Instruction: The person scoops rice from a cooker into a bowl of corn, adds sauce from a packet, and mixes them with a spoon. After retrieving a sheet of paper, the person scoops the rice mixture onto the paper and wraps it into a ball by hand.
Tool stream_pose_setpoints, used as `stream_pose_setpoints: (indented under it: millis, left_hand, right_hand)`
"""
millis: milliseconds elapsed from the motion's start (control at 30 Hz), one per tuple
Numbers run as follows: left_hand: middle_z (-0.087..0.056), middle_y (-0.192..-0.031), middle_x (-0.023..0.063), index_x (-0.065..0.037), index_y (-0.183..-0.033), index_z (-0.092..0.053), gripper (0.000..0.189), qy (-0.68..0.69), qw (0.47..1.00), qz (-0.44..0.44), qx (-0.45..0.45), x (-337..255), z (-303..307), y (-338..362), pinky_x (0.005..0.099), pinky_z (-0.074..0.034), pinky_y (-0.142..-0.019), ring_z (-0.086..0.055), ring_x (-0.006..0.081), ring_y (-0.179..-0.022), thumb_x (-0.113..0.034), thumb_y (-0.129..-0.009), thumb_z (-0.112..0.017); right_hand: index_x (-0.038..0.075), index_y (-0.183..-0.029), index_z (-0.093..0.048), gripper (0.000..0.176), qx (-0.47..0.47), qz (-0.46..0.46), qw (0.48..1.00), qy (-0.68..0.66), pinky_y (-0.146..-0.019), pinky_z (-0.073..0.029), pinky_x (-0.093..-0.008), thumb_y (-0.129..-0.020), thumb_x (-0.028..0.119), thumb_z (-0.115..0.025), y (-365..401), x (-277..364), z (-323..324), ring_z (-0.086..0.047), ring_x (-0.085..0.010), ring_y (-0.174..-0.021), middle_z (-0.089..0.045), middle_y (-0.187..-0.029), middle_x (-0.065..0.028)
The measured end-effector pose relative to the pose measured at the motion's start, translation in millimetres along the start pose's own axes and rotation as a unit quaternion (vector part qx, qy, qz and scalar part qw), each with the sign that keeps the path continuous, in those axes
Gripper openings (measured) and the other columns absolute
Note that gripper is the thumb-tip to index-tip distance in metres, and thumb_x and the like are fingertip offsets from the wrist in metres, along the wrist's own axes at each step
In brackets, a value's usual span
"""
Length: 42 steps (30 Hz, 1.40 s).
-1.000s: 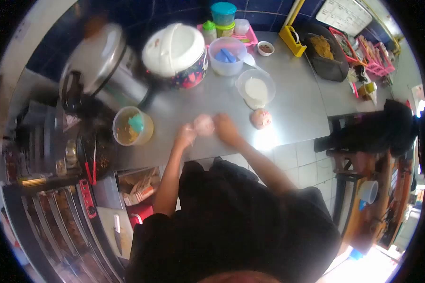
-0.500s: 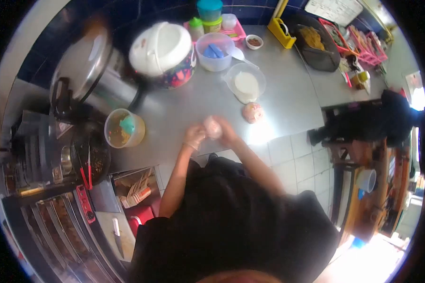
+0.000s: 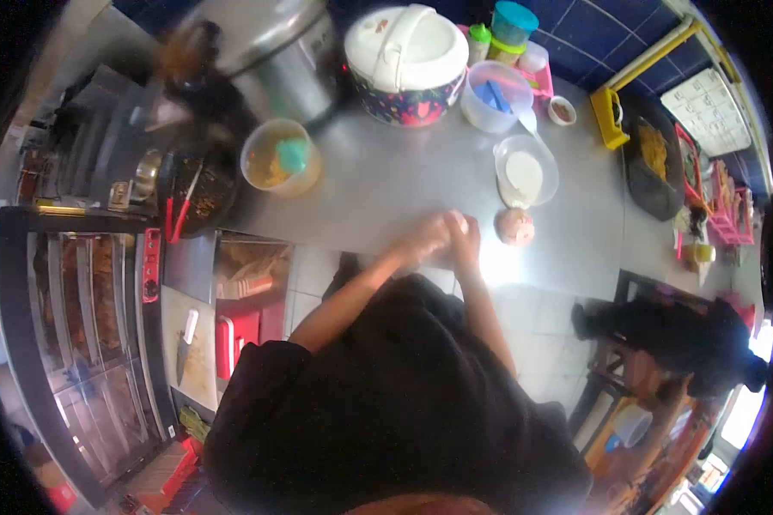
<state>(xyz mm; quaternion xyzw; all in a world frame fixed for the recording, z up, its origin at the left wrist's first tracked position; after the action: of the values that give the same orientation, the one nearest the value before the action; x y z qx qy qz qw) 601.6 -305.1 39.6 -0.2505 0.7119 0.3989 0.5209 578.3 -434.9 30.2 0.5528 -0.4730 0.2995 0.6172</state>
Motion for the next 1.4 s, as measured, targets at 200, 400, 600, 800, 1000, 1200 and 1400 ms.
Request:
stream_pose_setpoints:
  millis: [200,400,600,800,1000,1200,1400]
  left_hand:
    - [-0.046,-0.139,0.0146,-0.016,-0.157,-0.023,0.077,0.126,0.991,0.049,0.009,57.8,22.6,-3.3,0.0394,-0.058,-0.089,-0.06,0.0288,-0.115,-0.016,-0.088,-0.057]
    - [-0.069,-0.112,0.0219,-0.019,-0.16,-0.008,0.086,0.068,0.981,0.164,-0.075,49.2,37.6,22.6,0.035,-0.06,-0.062,-0.07,0.0243,-0.069,-0.012,-0.09,-0.058]
    - [-0.071,-0.107,0.0212,-0.015,-0.159,-0.011,0.089,0.174,0.964,0.124,-0.156,88.2,101.6,86.1,0.0357,-0.06,-0.067,-0.07,0.0237,-0.073,-0.007,-0.087,-0.062]
    - [-0.063,-0.108,0.0143,-0.012,-0.155,-0.03,0.076,0.31,0.875,0.027,-0.372,77.7,134.6,190.1,0.0373,-0.058,-0.082,-0.067,0.0247,-0.095,-0.01,-0.087,-0.063]
    - [-0.066,-0.094,0.0121,-0.009,-0.149,-0.04,0.075,0.252,0.821,-0.018,-0.512,126.6,167.2,258.8,0.0344,-0.06,-0.068,-0.069,0.0228,-0.076,0.0,-0.08,-0.068]
    - [-0.07,-0.091,0.0156,-0.012,-0.146,-0.043,0.07,0.258,0.812,-0.062,-0.52,168.7,187.7,303.0,0.0339,-0.06,-0.064,-0.069,0.0233,-0.071,0.0,-0.082,-0.069]
    - [-0.067,-0.091,0.0163,-0.015,-0.142,-0.048,0.066,0.308,0.818,-0.072,-0.481,220.6,215.5,317.5,0.0377,-0.061,-0.063,-0.068,0.0265,-0.069,0.002,-0.081,-0.069]
  right_hand:
    - [-0.005,-0.12,-0.06,0.054,0.121,0.001,0.99,0.079,-0.083,-0.055,-0.0324,-0.087,0.032,-0.081,7.8,16.0,-10.6,-0.067,-0.018,-0.093,-0.069,-0.105,-0.0125]
    - [-0.006,-0.124,-0.059,0.064,0.038,0.01,0.994,0.107,-0.084,-0.055,-0.038,-0.083,0.037,-0.082,-28.2,-20.0,12.1,-0.068,-0.0264,-0.095,-0.07,-0.106,-0.02]
    - [0.004,-0.137,-0.053,0.075,-0.091,0.337,0.739,0.576,-0.093,-0.047,-0.0511,-0.082,0.049,-0.076,-52.5,13.6,38.9,-0.06,-0.0457,-0.105,-0.063,-0.111,-0.0284]
    - [0.008,-0.138,-0.054,0.059,0.011,0.326,0.852,0.41,-0.079,-0.05,-0.0432,-0.093,0.043,-0.067,-47.6,48.3,-88.1,-0.065,-0.0319,-0.091,-0.065,-0.102,-0.0193]
    - [0.002,-0.139,-0.056,0.086,0.129,0.183,0.889,0.399,-0.098,-0.05,-0.0485,-0.088,0.072,-0.056,-85.7,38.5,-305.4,-0.065,-0.0443,-0.115,-0.064,-0.126,-0.0318]
    - [-0.004,-0.091,-0.072,0.043,0.273,0.178,0.833,0.447,-0.068,-0.057,-0.0448,-0.089,0.035,-0.053,-109.5,23.0,-335.1,-0.072,-0.0323,-0.066,-0.071,-0.068,-0.0178]
    - [0.0,-0.09,-0.067,0.035,0.132,0.101,0.966,0.198,-0.051,-0.048,-0.0316,-0.094,0.033,-0.058,19.8,98.2,-155.1,-0.062,-0.0164,-0.056,-0.064,-0.069,-0.0081]
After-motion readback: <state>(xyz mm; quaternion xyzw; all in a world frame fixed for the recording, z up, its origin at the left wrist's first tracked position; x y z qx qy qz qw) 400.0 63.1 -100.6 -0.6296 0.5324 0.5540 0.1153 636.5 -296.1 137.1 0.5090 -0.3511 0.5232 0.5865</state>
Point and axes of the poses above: each hand's wrist, its own y-axis away from the middle knuckle, its own z-axis out of the back of the hand, x = y × z, the point moved 4 cm from there along -y, towards the middle knuckle
